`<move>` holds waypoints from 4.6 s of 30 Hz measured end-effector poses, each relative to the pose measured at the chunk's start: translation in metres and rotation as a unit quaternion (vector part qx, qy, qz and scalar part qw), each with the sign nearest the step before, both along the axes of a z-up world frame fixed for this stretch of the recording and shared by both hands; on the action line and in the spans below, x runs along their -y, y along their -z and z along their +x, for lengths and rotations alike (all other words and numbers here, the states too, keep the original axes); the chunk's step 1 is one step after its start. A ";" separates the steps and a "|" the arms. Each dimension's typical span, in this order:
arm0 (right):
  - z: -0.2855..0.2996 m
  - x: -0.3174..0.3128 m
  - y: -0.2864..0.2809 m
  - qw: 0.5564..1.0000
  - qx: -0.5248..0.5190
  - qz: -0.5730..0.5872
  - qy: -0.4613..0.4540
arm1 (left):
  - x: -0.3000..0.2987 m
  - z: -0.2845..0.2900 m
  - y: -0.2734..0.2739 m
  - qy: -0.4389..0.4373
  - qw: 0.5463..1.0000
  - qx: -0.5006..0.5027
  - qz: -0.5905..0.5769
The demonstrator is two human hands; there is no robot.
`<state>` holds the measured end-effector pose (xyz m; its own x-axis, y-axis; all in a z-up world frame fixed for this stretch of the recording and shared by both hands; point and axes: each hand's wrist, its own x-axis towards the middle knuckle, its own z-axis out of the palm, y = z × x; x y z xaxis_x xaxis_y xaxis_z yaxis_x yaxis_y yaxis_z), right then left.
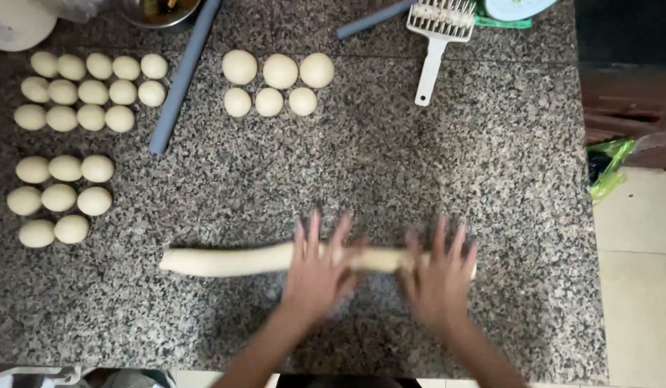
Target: Shaping a long piece of dough, using a docker tool to texture it, and placing it on a baking tray.
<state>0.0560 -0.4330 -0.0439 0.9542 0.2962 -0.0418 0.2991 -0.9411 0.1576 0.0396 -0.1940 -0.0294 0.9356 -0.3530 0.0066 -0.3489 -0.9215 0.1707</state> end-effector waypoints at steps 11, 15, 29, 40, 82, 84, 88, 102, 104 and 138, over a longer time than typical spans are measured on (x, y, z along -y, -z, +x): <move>0.024 -0.023 -0.033 0.978 -0.005 0.211 -0.005 | -0.022 0.020 -0.022 -0.022 0.999 0.010 -0.025; -0.065 -0.044 -0.027 0.959 0.027 0.281 0.020 | -0.045 -0.057 -0.057 0.007 0.940 -0.115 -0.320; 0.118 -0.172 -0.016 0.975 -0.063 0.209 0.032 | -0.194 0.106 -0.025 -0.195 0.980 0.004 -0.040; -0.041 -0.148 -0.004 0.981 -0.004 0.164 -0.105 | -0.181 -0.070 -0.020 -0.105 0.994 0.018 0.012; -0.039 -0.060 -0.007 0.967 -0.020 0.244 -0.065 | -0.048 -0.068 -0.009 0.052 0.981 0.029 -0.185; 0.020 -0.038 0.013 0.974 0.058 0.180 -0.122 | -0.026 -0.017 0.007 -0.002 0.988 0.152 0.017; 0.110 -0.034 -0.007 0.974 -0.003 0.223 -0.029 | -0.049 0.077 -0.019 -0.097 0.993 0.034 0.051; -0.072 -0.007 -0.023 0.941 -0.059 0.317 -0.103 | 0.031 -0.085 -0.016 -0.019 0.986 -0.065 -0.150; -0.032 -0.013 -0.001 0.962 -0.040 0.243 -0.116 | 0.058 -0.048 0.002 -0.028 0.997 -0.021 -0.061; 0.015 -0.004 -0.034 0.937 -0.001 0.339 -0.085 | -0.022 -0.029 -0.005 -0.043 0.997 0.045 0.037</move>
<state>0.0708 -0.4289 -0.0103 0.8910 0.4027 0.2096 0.4533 -0.7637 -0.4596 0.0108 -0.1722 -0.0247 0.9594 -0.2733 0.0692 -0.2781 -0.9578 0.0729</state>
